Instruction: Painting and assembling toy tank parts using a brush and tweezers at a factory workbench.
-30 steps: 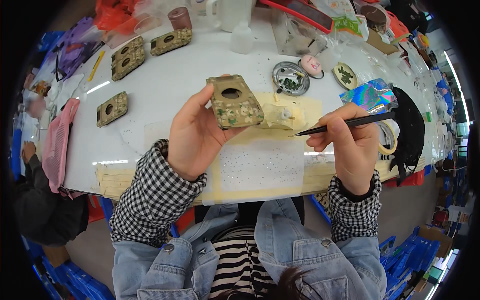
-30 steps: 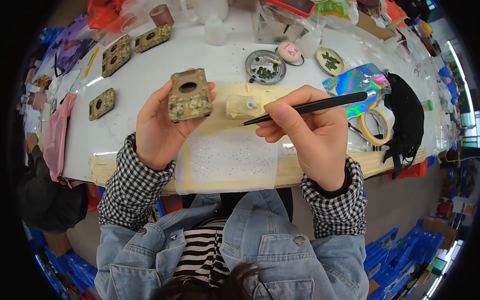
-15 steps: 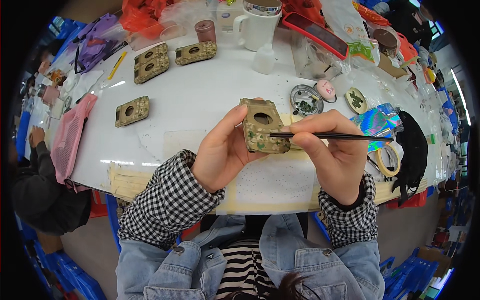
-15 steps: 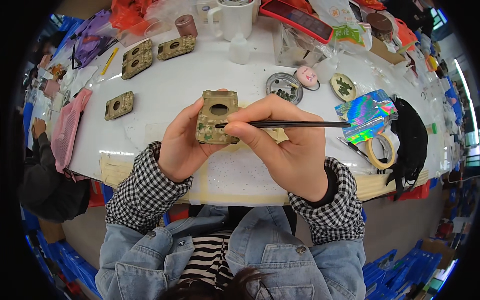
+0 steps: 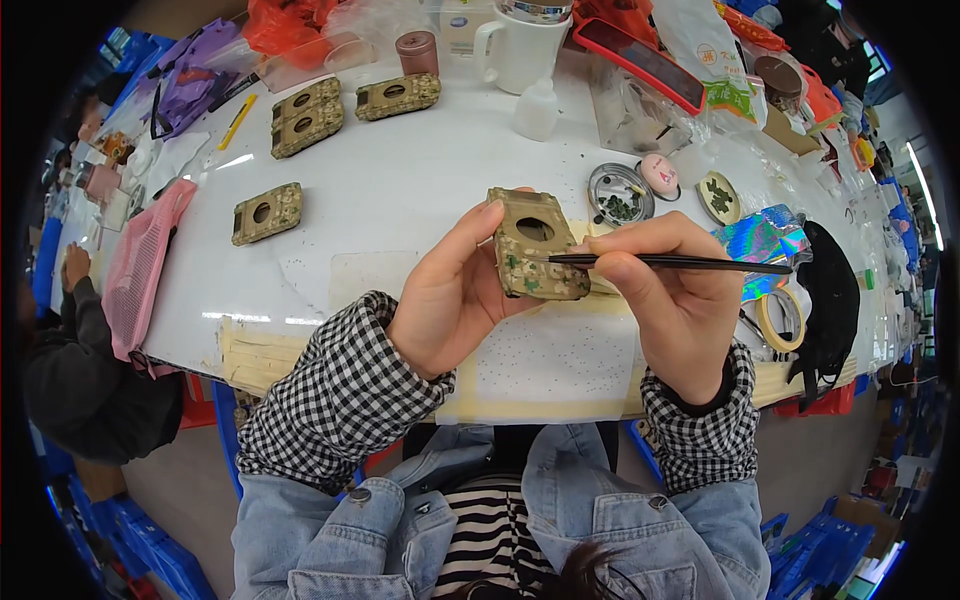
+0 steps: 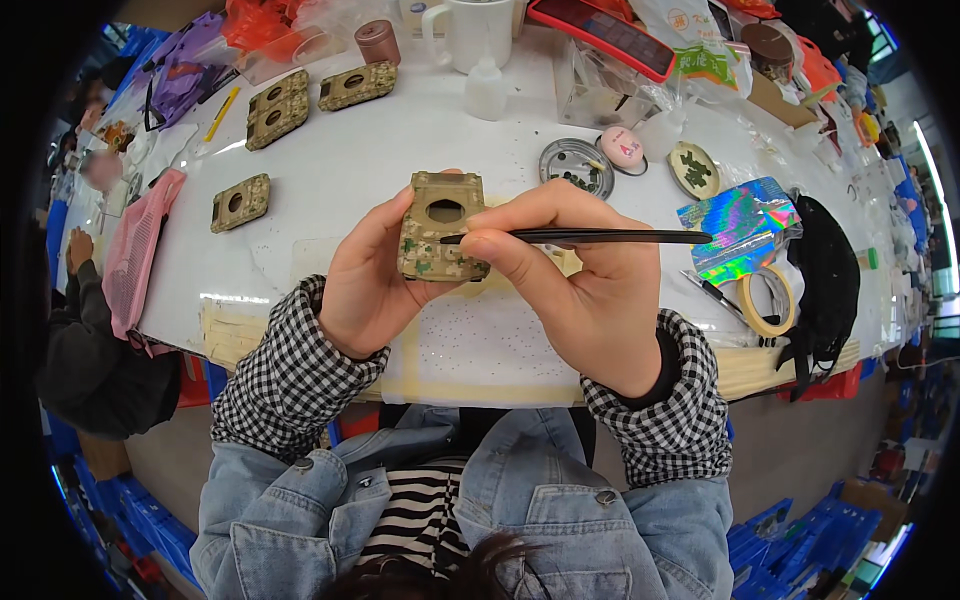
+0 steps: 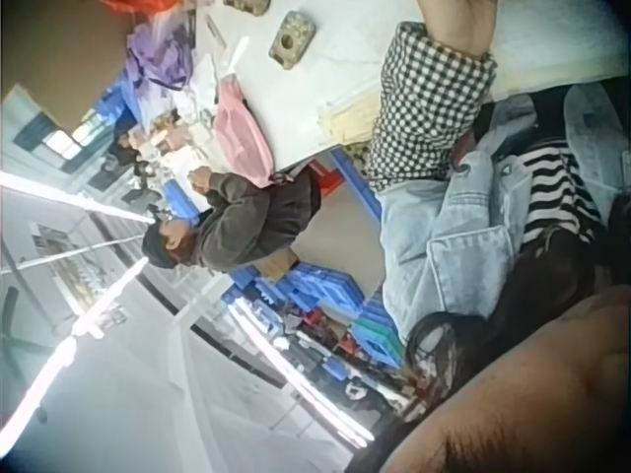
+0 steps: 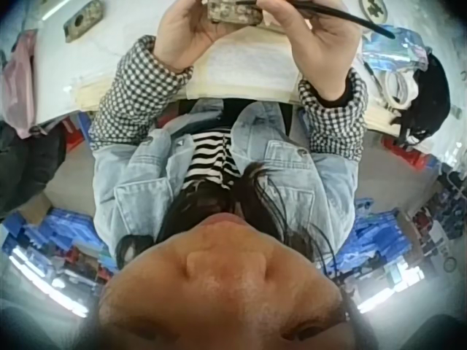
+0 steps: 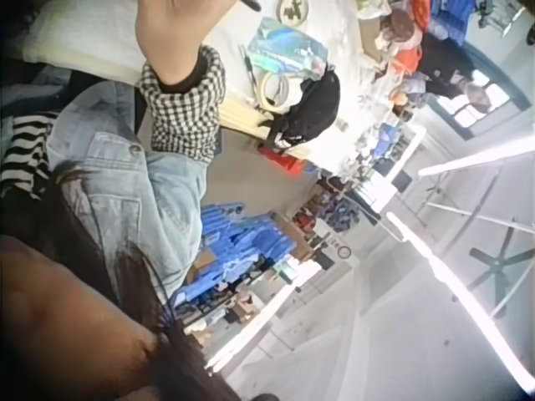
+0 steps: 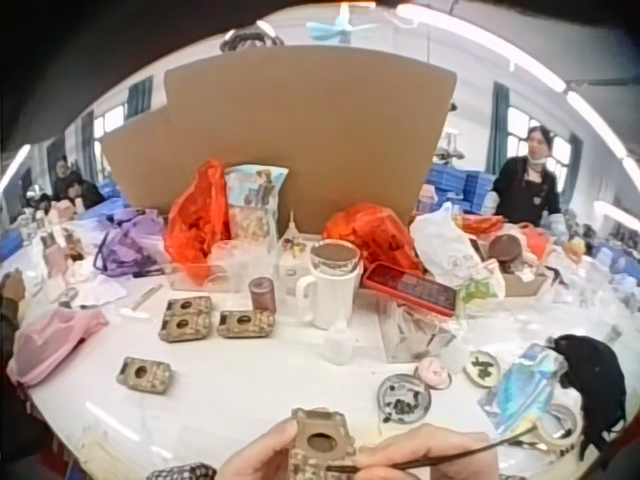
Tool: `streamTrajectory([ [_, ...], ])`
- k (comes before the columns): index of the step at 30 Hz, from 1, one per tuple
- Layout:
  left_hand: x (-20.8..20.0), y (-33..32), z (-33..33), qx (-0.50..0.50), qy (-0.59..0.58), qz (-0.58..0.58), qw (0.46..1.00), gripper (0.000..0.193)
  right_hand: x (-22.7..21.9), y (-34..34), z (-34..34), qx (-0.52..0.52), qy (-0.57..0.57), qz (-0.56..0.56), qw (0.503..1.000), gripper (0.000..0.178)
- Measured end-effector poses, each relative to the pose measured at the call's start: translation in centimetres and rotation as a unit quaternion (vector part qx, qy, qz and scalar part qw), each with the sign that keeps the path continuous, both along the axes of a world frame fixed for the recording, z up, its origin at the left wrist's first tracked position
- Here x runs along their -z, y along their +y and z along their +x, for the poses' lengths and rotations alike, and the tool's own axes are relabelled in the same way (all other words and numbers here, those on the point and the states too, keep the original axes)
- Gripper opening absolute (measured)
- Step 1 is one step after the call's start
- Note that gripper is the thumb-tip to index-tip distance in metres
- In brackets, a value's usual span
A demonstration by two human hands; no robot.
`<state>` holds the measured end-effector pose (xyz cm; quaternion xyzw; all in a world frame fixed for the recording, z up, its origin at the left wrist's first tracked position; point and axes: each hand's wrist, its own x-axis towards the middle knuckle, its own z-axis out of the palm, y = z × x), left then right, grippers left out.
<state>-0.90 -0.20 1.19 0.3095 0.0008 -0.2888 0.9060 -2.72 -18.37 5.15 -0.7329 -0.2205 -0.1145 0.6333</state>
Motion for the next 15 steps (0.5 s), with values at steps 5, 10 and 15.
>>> streamTrajectory([
  [5,0.0,-0.08,0.01,-0.002,0.001,0.0,1.0,0.043,0.12,-0.02,0.01,0.002,-0.001,-0.002,1.0,0.009],
  [10,-0.03,-0.01,-0.02,-0.003,0.001,0.006,1.0,0.043,0.18,-0.01,0.08,0.003,-0.009,-0.008,1.0,0.01],
  [15,0.0,-0.04,0.02,-0.003,0.003,0.004,1.0,0.043,0.2,-0.01,0.09,0.004,-0.01,-0.008,1.0,0.01],
])
